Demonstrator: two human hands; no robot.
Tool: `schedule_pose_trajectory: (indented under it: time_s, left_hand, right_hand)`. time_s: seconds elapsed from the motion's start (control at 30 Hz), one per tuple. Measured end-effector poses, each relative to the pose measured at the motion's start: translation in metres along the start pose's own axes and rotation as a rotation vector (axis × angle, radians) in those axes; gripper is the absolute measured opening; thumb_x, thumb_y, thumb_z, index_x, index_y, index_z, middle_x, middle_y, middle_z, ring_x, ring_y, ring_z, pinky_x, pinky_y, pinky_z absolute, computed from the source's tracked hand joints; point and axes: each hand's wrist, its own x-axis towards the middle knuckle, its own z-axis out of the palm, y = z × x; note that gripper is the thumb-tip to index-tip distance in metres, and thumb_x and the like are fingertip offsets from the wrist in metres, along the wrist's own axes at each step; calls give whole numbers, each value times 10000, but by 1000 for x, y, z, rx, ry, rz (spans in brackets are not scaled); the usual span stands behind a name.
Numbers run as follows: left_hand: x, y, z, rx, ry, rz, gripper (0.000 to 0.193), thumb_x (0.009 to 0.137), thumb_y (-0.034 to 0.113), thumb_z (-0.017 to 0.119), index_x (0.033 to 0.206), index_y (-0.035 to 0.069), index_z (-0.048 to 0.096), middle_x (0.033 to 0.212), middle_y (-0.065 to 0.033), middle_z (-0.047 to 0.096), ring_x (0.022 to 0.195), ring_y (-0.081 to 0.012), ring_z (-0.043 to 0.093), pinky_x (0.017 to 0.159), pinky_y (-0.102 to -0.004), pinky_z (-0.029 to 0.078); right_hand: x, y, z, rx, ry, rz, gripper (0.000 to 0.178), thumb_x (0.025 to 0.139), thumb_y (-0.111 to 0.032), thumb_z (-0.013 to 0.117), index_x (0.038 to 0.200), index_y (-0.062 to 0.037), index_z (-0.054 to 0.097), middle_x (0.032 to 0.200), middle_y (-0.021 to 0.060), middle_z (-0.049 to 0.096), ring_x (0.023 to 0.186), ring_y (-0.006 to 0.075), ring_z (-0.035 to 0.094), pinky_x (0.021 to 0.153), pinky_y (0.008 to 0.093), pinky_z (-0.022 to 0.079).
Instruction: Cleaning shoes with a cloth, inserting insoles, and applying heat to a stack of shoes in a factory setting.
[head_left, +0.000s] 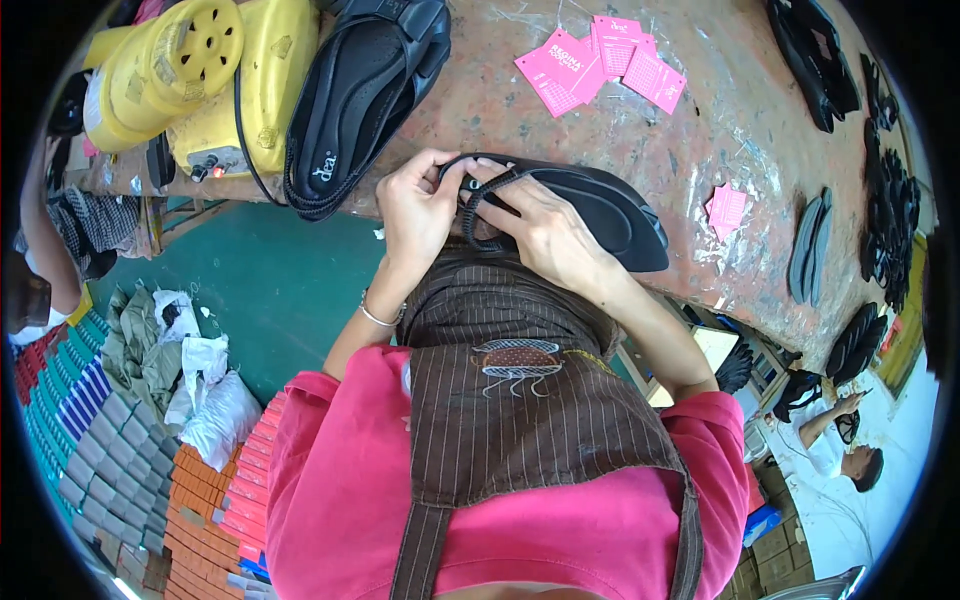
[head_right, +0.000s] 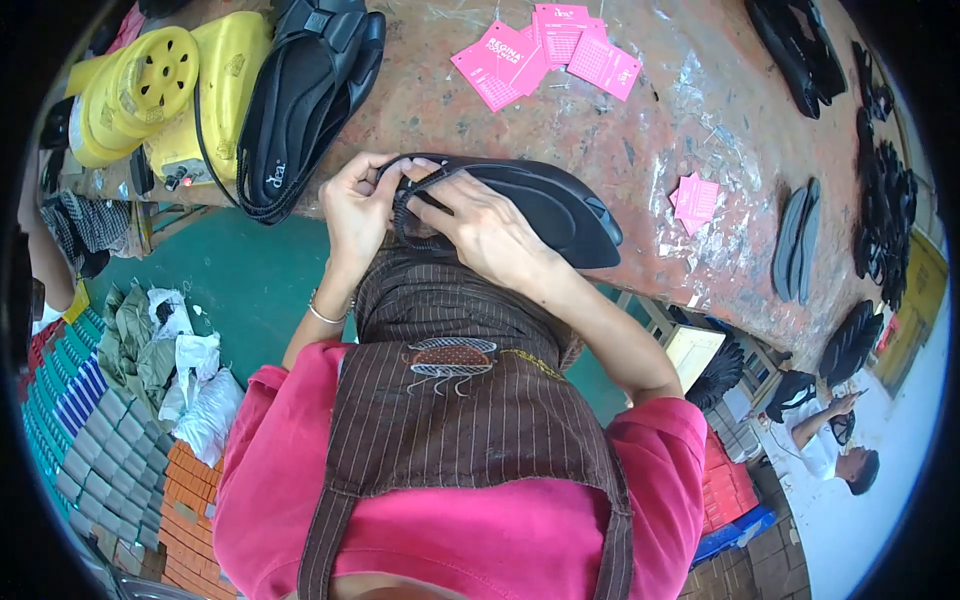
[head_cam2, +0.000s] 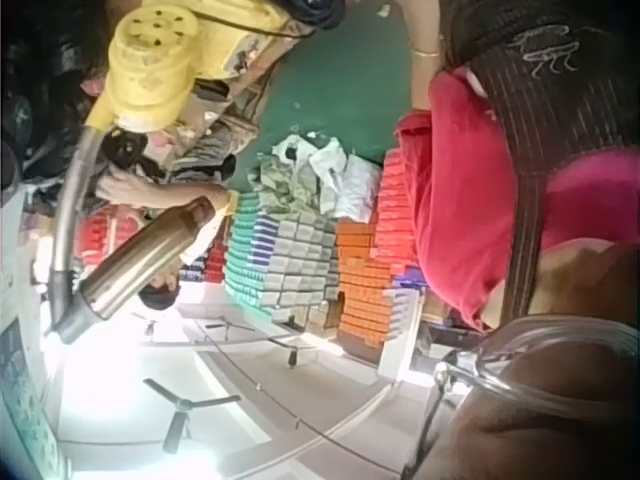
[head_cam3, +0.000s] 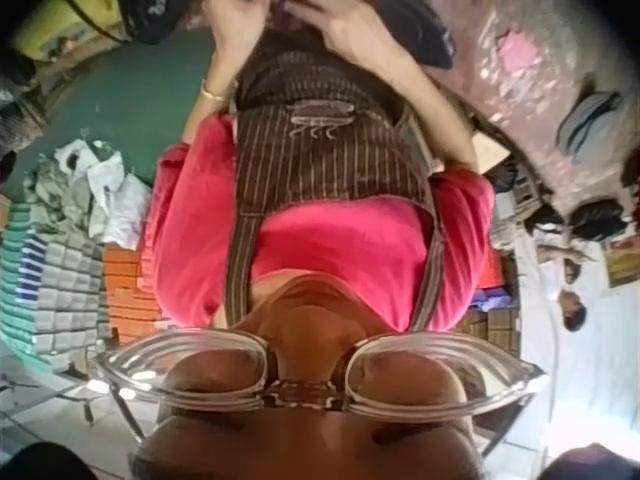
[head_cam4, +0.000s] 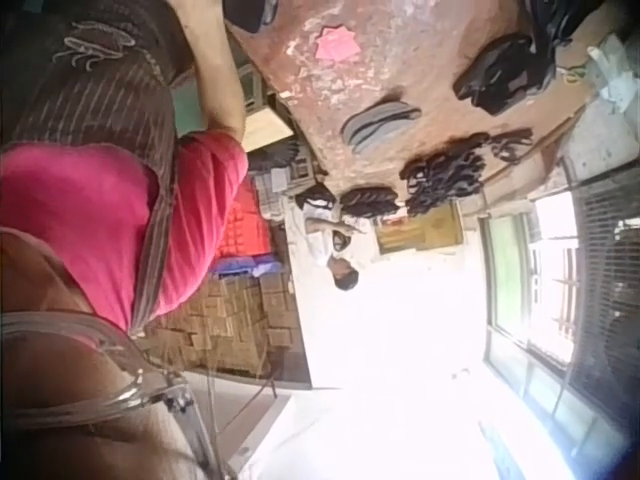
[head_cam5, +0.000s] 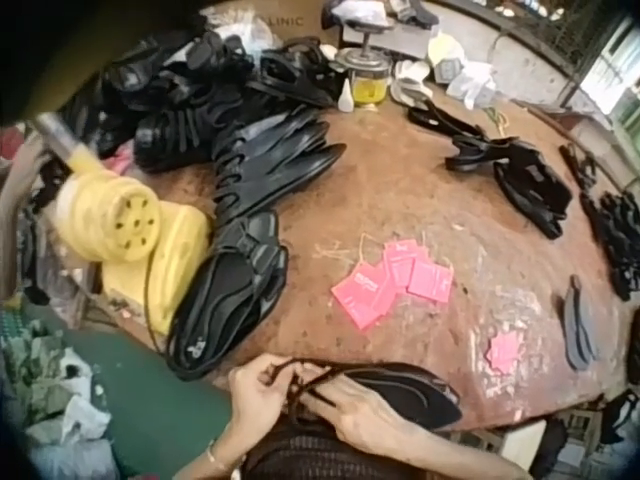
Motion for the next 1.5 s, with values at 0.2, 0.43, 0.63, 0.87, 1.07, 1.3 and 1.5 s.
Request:
schedule_pose_trajectory:
  time_s: [0.2, 0.43, 0.63, 0.87, 1.07, 1.3, 1.5]
  left_hand:
    - [7, 0, -8, 168, -29, 72, 91, 849, 70, 705, 836, -11, 667, 522, -97, 551, 431, -120, 518, 440, -306, 377]
    - [10, 11, -10, 340, -91, 320, 135, 870, 90, 668, 822, -16, 600, 552, -179, 521, 449, -265, 523, 476, -388, 383]
    - [-39, 29, 0, 573, -495, 313, 147, 852, 92, 595, 780, -28, 549, 648, -264, 585, 669, -460, 613, 627, -521, 477]
    - [-92, 29, 25, 607, -677, 812, 181, 786, 210, 746, 821, 65, 644, 1022, -95, 665, 990, -246, 629, 655, -352, 511]
    - [-91, 24, 33, 676, -735, 881, 386, 809, 207, 699, 1120, -11, 629, 1298, -211, 558, 1267, -355, 487, 879, -402, 469]
    - [-90, 23, 38, 872, -769, 830, 493, 836, 239, 670, 1233, -45, 590, 1295, -218, 563, 1301, -351, 463, 883, -392, 473]
    - [-90, 23, 37, 903, -753, 816, 620, 851, 222, 651, 1372, -63, 474, 1354, -221, 533, 1310, -320, 471, 738, -347, 520]
  right_hand:
    - [-2, -18, -2, -213, -39, 95, 396, 732, -33, 601, 1112, -61, 709, 1233, 172, 634, 1229, 299, 565, 1073, 419, 403]
    - [-24, -22, -19, -432, 32, 290, 362, 750, -18, 606, 1081, -89, 737, 1183, 158, 675, 1192, 292, 598, 1159, 595, 188]
    - [-28, 25, -64, -730, 647, 720, 621, 860, -277, 706, 1402, -66, 490, 1359, 252, 521, 1380, 392, 369, 1103, 630, 244]
    - [-36, 1, -92, -23, 631, 572, 167, 713, -1, 737, 781, 19, 586, 952, 150, 662, 978, 321, 660, 835, 384, 529]
    - [-88, -43, -53, -86, 291, 436, 396, 655, 42, 691, 1034, -39, 606, 1234, 185, 621, 1219, 353, 574, 1093, 526, 366]
    - [-82, -19, -2, -469, 357, 505, 551, 774, -90, 609, 1324, -86, 583, 1328, 154, 580, 1285, 295, 528, 1132, 590, 238]
    - [-21, 17, -42, -383, 145, 726, 441, 789, -35, 564, 1221, 55, 569, 1162, 211, 616, 1111, 342, 602, 1138, 556, 263]
